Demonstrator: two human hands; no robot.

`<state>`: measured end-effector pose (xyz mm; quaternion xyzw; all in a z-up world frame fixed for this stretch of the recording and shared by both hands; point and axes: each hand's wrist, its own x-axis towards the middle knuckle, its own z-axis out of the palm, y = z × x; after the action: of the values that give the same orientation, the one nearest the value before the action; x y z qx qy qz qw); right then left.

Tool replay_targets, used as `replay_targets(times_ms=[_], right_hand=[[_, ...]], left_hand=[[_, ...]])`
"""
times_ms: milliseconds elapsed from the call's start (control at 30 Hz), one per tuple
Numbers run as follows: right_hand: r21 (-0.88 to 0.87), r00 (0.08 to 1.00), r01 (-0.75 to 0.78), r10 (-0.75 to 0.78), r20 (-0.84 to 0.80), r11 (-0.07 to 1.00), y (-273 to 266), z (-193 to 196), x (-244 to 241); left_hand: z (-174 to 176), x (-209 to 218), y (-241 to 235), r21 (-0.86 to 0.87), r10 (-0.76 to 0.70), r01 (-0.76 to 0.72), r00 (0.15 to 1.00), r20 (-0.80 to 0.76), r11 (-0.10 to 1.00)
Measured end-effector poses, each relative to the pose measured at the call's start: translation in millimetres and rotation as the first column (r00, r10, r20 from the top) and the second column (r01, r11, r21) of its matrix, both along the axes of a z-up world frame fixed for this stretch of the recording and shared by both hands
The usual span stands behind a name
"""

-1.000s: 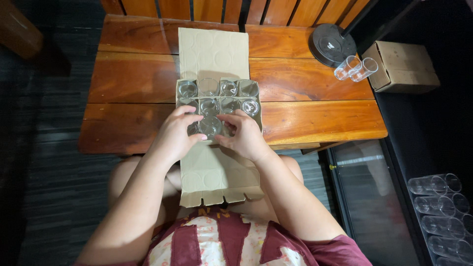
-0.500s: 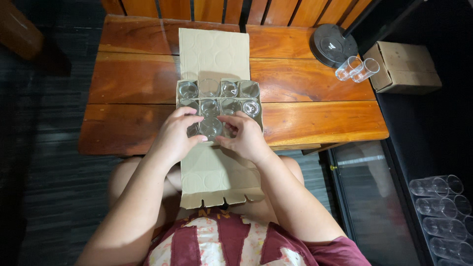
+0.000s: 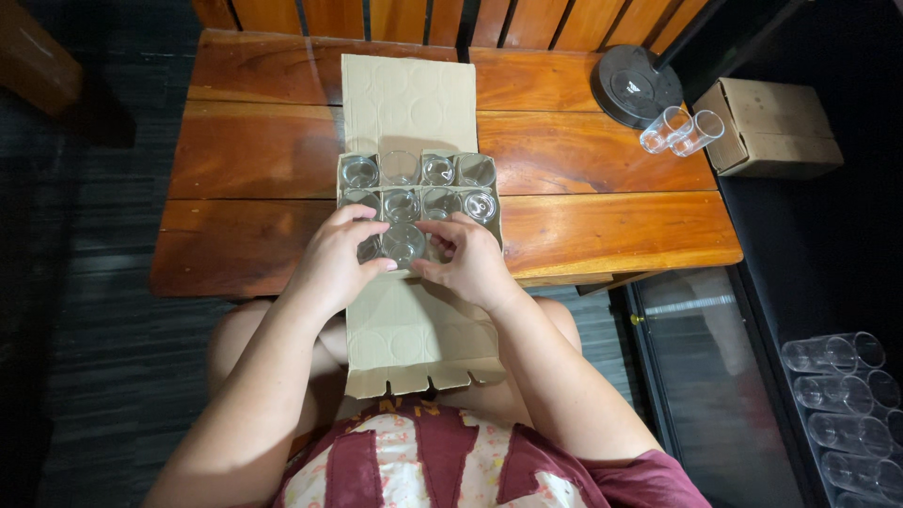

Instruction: The person opens a cardboard box containing small clear glasses and removes them one by one, placing them on a wooden bench. The person continues until all glasses are removed from the box.

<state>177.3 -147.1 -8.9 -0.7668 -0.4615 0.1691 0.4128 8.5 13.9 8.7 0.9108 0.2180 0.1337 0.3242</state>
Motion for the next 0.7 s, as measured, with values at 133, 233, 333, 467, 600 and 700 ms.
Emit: replay_targets(times_ms=[133,233,333,467,600,700], right_hand=[[0.019,1.0,0.01,-0.011,0.006,1.0,-0.3,3.0,-1.2],[0.0,1.0,0.012,-0.012,0.002,1.0,0.0,11.3,-3.9],[-0.063,0.999,-0.001,0.003,0.039,0.998,3.7,20.2,-3.7],[-0.212,0.976,-0.024,0.069,0.206,0.977,8.2,38.9,-8.0],[-0.294,0.939,-0.01,0.11,0.325,0.956,8.1,58.4,-22.0],[-0.263,0.929,0.033,0.067,0.364,0.964,8.6,56.4,-27.0]], left_hand=[[1.1,0.3,-0.1,-0.006,0.003,-0.003,1.0,-0.016,1.0],[0.4,1.8,0.2,-0.005,0.002,-0.002,1.0,-0.025,1.0],[-0.6,6.4,1.5,0.001,0.009,-0.008,0.998,-0.063,1.0],[-9.5,10.5,4.0,0.042,0.029,-0.023,0.991,-0.131,0.999],[-8.9,14.3,1.0,0.085,0.031,-0.021,0.992,-0.119,0.996],[1.1,11.2,-4.1,0.095,0.016,-0.006,0.994,-0.108,0.995]])
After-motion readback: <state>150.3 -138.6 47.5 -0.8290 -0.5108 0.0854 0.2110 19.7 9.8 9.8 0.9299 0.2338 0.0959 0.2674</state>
